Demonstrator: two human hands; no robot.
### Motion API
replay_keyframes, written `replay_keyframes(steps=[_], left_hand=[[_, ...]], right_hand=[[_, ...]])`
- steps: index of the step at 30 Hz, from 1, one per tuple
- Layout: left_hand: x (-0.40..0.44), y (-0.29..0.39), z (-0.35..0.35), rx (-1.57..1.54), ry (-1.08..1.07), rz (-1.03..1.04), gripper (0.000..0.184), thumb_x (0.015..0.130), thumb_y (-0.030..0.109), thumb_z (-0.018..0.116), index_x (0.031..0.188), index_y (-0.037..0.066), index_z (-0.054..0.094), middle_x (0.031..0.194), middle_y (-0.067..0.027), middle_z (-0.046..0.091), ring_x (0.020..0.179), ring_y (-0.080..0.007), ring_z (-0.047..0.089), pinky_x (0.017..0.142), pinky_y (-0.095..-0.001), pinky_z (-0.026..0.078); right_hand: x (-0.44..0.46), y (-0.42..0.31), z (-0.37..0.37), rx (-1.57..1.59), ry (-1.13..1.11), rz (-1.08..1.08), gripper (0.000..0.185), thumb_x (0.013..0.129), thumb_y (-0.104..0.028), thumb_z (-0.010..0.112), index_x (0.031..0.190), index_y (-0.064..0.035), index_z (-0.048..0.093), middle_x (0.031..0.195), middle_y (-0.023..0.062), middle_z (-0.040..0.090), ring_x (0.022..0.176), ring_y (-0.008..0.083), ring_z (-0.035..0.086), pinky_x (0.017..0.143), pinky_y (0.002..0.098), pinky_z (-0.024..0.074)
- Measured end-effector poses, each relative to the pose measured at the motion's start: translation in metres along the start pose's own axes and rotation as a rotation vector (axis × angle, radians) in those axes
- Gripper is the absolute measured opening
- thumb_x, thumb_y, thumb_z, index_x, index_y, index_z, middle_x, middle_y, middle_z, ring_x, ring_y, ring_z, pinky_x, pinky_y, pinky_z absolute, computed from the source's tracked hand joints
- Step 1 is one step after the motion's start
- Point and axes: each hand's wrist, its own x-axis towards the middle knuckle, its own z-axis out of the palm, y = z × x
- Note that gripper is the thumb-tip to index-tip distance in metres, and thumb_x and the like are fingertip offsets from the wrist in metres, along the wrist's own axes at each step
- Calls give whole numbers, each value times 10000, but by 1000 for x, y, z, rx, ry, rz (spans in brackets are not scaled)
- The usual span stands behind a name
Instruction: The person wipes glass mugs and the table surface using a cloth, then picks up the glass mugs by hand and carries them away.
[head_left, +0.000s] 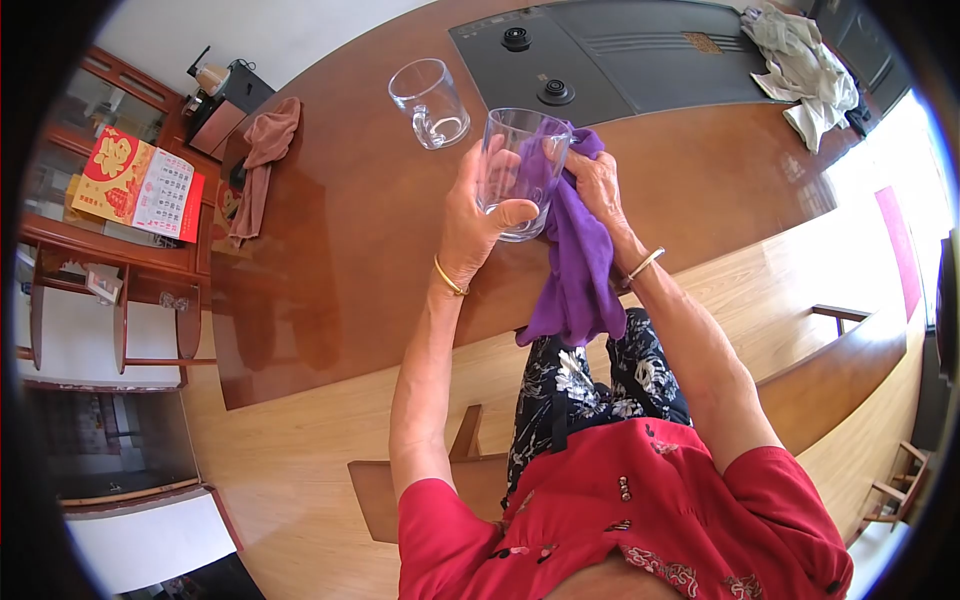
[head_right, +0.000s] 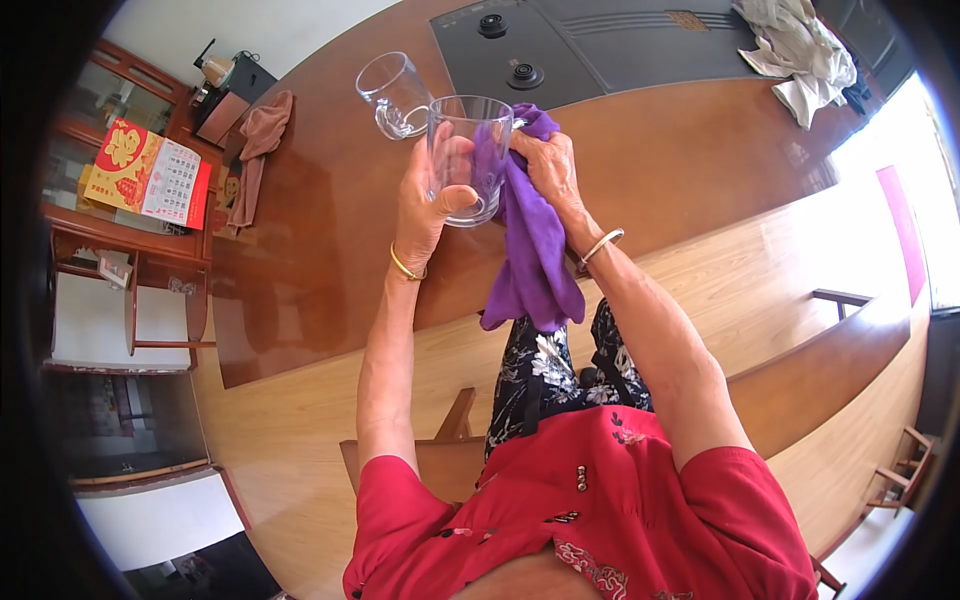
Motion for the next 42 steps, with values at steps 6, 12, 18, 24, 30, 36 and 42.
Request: replay_keyframes(steps=[6,12,18,24,30,36,42], left_hand=[[1,5,2,-39,6,-24,1159,605,427,875,1416,-87,225,1136,-152,523,1059,-211,540,955,-316,440],[3,1,-3,-57,4,-118,1143,604,455,863,1402,-83,246,1100,-117,525,981,-178,536,869,-286,471],[0,-1,2,32,58,-21,943,643,213,827,1379,-36,293,1114,-121,522,1027,-201,536,907,-318,465],[-9,-11,7,530,134,361,911,612,147,830,1354,-15,326,1170,-154,511,1081,-242,535,949,-356,452],[-9,-15,7,630,150,406,888,611,138,831,1337,-14,342,1179,-167,511,1073,-262,553,925,-368,472],[-8,-19,8,732,176,540,879,615,140,836,1320,-26,339,1200,-181,488,1075,-267,541,928,-367,467],[-9,-19,8,451,275,482,880,650,135,835,1330,-34,303,1238,-169,428,1143,-256,470,949,-364,446]], right_hand=[[-1,-7,4,169,21,54,156,825,-143,667,837,11,686,699,22,644,596,71,557,545,248,467],[-2,-11,8,364,85,203,119,802,-124,699,809,-7,676,706,13,642,589,71,568,533,243,470],[-3,-17,9,368,124,197,144,784,-121,714,861,-7,671,743,26,657,609,82,585,553,239,484],[-1,-14,3,282,84,222,229,739,-131,759,914,-16,666,792,46,670,651,98,602,603,253,504],[0,-9,5,275,91,248,296,717,-170,774,938,-9,659,831,51,668,676,109,607,619,262,504],[5,0,-1,139,59,207,324,707,-180,773,947,4,655,838,54,666,677,122,601,628,276,500],[3,-5,2,163,-37,307,325,727,-174,751,966,23,654,838,72,666,712,139,609,654,277,504]])
